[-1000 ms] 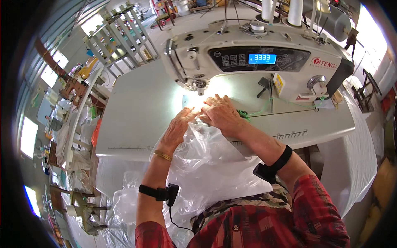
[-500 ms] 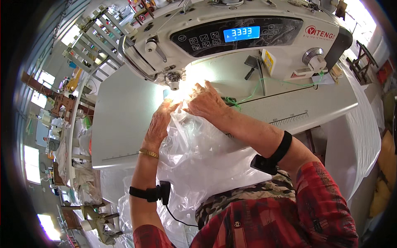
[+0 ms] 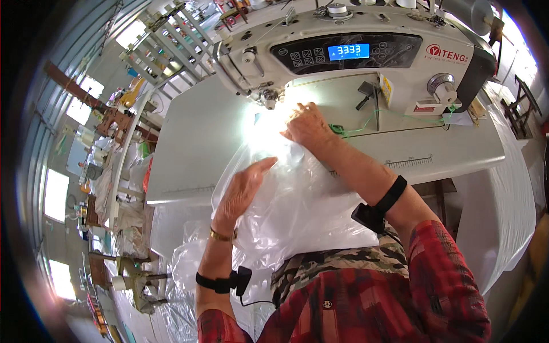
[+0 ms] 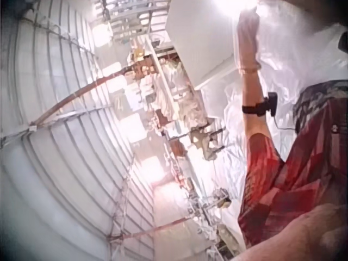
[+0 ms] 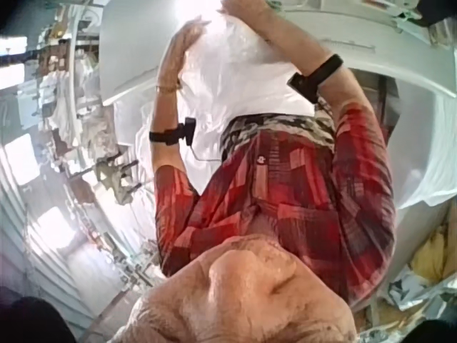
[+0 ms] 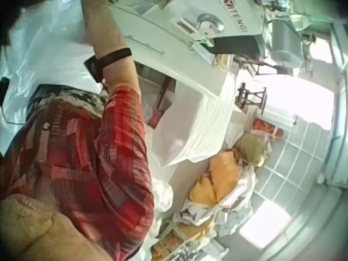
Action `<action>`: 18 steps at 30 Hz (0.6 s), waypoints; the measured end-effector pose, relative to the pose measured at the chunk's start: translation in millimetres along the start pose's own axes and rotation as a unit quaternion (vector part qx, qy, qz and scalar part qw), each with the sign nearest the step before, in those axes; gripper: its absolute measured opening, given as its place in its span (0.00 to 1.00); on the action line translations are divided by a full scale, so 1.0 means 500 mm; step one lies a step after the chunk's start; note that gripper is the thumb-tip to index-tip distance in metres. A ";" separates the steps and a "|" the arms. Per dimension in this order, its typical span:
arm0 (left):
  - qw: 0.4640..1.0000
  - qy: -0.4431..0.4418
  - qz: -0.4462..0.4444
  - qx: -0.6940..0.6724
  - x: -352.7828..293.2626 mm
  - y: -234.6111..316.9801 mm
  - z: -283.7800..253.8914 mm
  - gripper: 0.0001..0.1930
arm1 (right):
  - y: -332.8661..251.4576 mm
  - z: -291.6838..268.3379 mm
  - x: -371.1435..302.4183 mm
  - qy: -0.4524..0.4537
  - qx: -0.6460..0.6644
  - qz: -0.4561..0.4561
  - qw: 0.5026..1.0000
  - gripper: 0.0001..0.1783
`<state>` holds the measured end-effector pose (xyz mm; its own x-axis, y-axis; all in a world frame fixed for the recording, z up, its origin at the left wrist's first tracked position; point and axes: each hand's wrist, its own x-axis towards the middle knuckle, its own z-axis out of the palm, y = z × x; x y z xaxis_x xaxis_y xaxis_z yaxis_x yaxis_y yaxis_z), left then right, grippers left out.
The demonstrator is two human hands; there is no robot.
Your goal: The recorder is using an industrial sewing machine to join or hem large white plastic sheets.
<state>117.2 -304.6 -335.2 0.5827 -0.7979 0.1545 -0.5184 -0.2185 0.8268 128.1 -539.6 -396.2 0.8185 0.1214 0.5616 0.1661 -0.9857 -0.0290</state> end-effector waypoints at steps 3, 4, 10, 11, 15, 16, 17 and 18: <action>0.993 0.056 -0.004 0.102 -0.096 0.062 0.060 0.24 | 0.010 -0.019 0.013 -0.033 -0.023 0.012 0.999 0.15; 0.974 0.070 0.021 0.216 -0.129 0.089 0.078 0.22 | 0.015 -0.028 0.012 0.006 0.020 0.005 1.000 0.13; 0.982 -0.012 -0.101 0.162 -0.351 0.188 0.116 0.09 | -0.028 -0.123 -0.020 0.108 0.125 -0.199 0.966 0.10; 0.982 -0.008 -0.113 0.151 -0.381 0.174 0.116 0.09 | -0.045 -0.125 -0.032 0.058 0.108 -0.240 0.963 0.11; 0.958 -0.061 -0.251 0.125 -0.577 0.145 0.128 0.07 | -0.125 -0.174 -0.090 -0.118 0.121 -0.301 0.939 0.12; 0.937 -0.073 -0.313 0.136 -0.622 0.132 0.130 0.06 | -0.119 -0.161 -0.104 -0.095 0.172 -0.294 0.935 0.12; 0.936 -0.069 -0.318 0.134 -0.677 0.108 0.132 0.06 | -0.114 -0.151 -0.115 -0.071 0.224 -0.285 0.929 0.13; 0.927 -0.081 -0.326 0.167 -0.752 0.077 0.141 0.06 | -0.118 -0.152 -0.122 -0.074 0.232 -0.292 0.925 0.13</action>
<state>-166.0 -52.4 -399.6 0.7530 -0.5035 -0.4236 -0.2701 -0.8236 0.4988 26.4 -497.6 -365.9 0.5756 0.6653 0.4754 0.7935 -0.5949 -0.1283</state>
